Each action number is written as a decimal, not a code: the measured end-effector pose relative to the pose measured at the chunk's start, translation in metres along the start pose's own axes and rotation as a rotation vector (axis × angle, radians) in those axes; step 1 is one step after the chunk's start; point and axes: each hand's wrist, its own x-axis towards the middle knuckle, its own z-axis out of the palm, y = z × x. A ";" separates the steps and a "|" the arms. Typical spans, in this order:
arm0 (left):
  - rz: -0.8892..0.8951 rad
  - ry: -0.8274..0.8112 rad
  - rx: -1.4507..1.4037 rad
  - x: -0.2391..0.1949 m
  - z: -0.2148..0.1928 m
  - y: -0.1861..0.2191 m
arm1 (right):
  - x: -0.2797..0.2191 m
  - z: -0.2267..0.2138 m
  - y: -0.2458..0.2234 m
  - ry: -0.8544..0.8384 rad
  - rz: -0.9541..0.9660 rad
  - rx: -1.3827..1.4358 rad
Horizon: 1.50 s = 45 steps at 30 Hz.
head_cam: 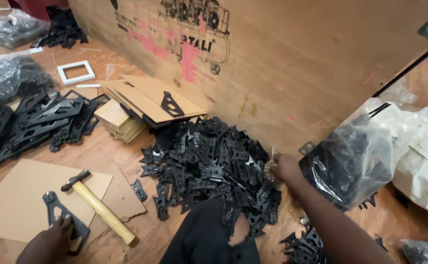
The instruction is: The person sits on the workshop floor and attaches black metal brackets to square boards. They position a bracket on a board, place screws, and hammer the screws in, then set the finished board aside and start on the next board.
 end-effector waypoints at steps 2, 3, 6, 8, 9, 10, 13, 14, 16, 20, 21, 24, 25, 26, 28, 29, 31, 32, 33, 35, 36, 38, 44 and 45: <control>-0.059 -0.002 -0.083 -0.023 -0.043 0.013 | 0.016 0.013 0.023 -0.054 0.020 0.005; -0.119 0.003 -0.162 -0.033 -0.066 0.019 | 0.023 0.018 0.034 -0.100 0.043 0.009; -0.269 -0.078 -0.375 -0.039 -0.107 0.031 | 0.025 0.010 0.035 -0.184 0.091 0.234; -0.265 -0.063 -0.387 -0.038 -0.096 0.025 | 0.031 0.007 0.031 -0.266 0.159 0.149; -0.256 -0.052 -0.398 -0.037 -0.090 0.024 | 0.033 0.006 0.029 -0.349 0.232 0.062; -0.257 -0.052 -0.400 -0.036 -0.087 0.024 | 0.032 0.008 0.035 -0.350 0.231 0.060; -0.262 0.021 -0.419 -0.034 -0.077 0.023 | 0.024 0.012 0.043 -0.282 0.072 0.073; -0.267 0.037 -0.426 -0.033 -0.075 0.024 | 0.017 0.010 0.042 -0.257 0.191 0.213; -0.272 0.053 -0.435 -0.032 -0.073 0.026 | 0.012 0.012 0.046 -0.231 0.309 0.349; -0.299 0.034 -0.406 -0.037 -0.090 0.033 | 0.040 0.070 0.121 -0.256 -0.028 0.357; -0.314 0.018 -0.406 -0.040 -0.098 0.036 | 0.053 0.097 0.154 -0.193 -0.478 0.108; -0.350 -0.005 -0.458 -0.050 -0.117 0.041 | 0.012 0.023 0.062 -0.259 0.461 0.908; -0.352 -0.007 -0.459 -0.049 -0.116 0.040 | 0.011 0.022 0.060 -0.261 0.460 0.907; -0.352 -0.012 -0.459 -0.048 -0.114 0.039 | 0.011 0.020 0.059 -0.252 0.480 0.938; -0.355 -0.018 -0.462 -0.047 -0.114 0.040 | 0.009 0.003 0.058 -0.244 0.498 0.966; -0.342 -0.015 -0.449 -0.048 -0.114 0.041 | 0.006 -0.012 0.057 -0.116 -0.214 0.661; -0.334 -0.011 -0.440 -0.052 -0.120 0.043 | 0.006 -0.011 0.059 0.005 -0.904 0.297; -0.345 0.002 -0.462 -0.054 -0.125 0.045 | 0.008 0.005 0.061 -0.059 -0.208 0.747; -0.357 0.016 -0.483 -0.057 -0.131 0.047 | 0.010 0.020 0.064 -0.134 0.531 1.123; -0.358 0.031 -0.489 -0.058 -0.127 0.046 | -0.001 0.022 0.067 -0.030 0.481 1.158; -0.354 0.047 -0.492 -0.058 -0.126 0.046 | -0.007 0.022 0.070 0.078 0.434 1.193; -0.334 0.081 -0.470 -0.050 -0.112 0.045 | -0.013 0.011 0.051 0.129 0.522 1.161; -0.267 0.209 -0.374 -0.036 -0.079 0.042 | -0.023 0.012 0.057 0.387 0.606 1.295; -0.240 0.267 -0.340 -0.027 -0.063 0.040 | -0.021 0.017 0.068 0.414 0.670 1.584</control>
